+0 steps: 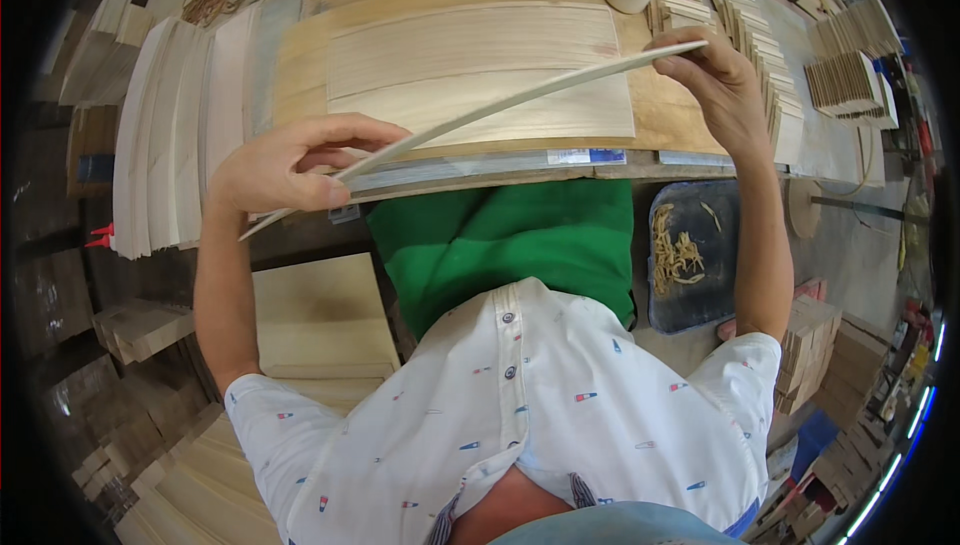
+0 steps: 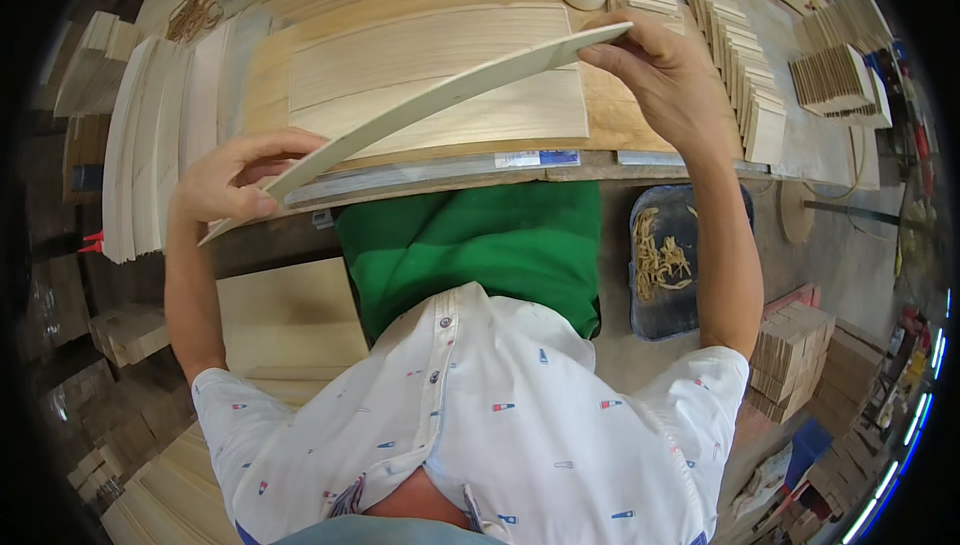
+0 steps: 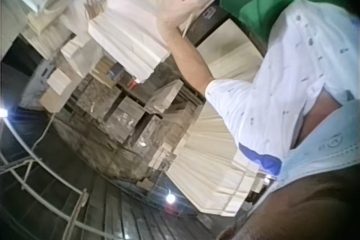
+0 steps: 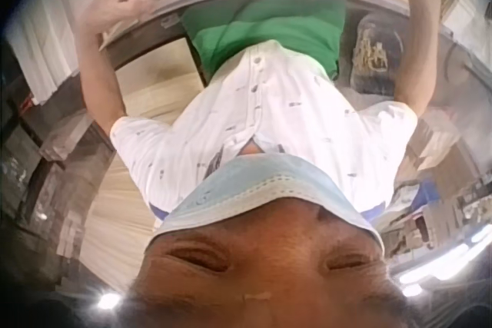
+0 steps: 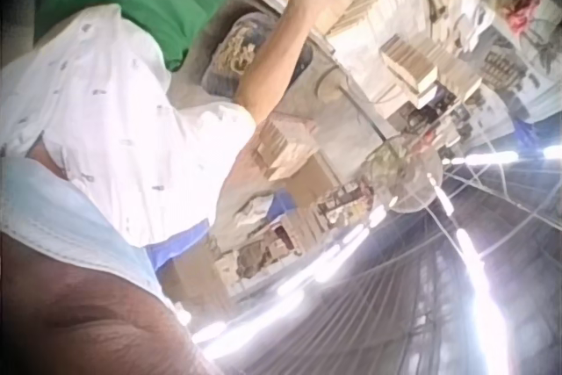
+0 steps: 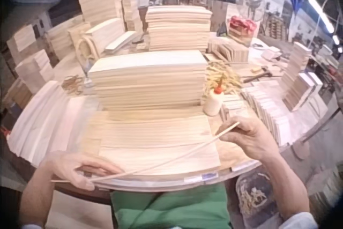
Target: The recorder applies glue to wooden panels and assembles them into a rectangular wooden box.
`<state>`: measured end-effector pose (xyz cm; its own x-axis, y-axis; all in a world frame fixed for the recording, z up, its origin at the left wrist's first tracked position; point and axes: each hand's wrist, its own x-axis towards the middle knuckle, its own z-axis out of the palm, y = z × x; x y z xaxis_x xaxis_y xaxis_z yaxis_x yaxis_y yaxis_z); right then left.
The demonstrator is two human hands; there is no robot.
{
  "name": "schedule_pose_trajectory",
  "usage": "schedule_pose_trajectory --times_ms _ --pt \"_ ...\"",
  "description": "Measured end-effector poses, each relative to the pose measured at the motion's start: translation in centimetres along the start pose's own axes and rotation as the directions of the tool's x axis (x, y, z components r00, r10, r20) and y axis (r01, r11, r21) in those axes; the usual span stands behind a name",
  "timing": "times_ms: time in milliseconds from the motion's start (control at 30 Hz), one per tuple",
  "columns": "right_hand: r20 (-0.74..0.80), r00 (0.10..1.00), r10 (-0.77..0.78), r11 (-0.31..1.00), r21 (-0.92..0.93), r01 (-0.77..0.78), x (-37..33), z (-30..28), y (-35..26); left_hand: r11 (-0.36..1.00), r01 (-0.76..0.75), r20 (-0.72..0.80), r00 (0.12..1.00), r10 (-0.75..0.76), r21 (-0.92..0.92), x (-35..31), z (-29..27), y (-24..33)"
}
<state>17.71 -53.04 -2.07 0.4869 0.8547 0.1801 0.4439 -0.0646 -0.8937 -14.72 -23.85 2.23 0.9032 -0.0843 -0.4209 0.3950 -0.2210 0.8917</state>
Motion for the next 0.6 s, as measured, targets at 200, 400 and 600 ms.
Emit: schedule_pose_trajectory --times_ms 200,400,600 --pt "-0.071 0.985 0.156 0.988 0.025 -0.154 0.6 0.7 4.5 0.787 0.327 -0.553 0.833 0.022 0.524 -1.1 -1.7 -2.7" --pt "-0.125 0.988 0.094 0.995 -0.002 -0.095 0.9 1.7 7.2 0.925 0.231 -0.804 0.583 0.116 0.301 0.8 -2.2 -6.6" --pt "-0.111 0.986 0.122 0.992 0.025 -0.12 1.5 2.1 9.0 0.957 0.185 -0.811 0.58 0.078 0.225 1.9 -2.3 -8.4"
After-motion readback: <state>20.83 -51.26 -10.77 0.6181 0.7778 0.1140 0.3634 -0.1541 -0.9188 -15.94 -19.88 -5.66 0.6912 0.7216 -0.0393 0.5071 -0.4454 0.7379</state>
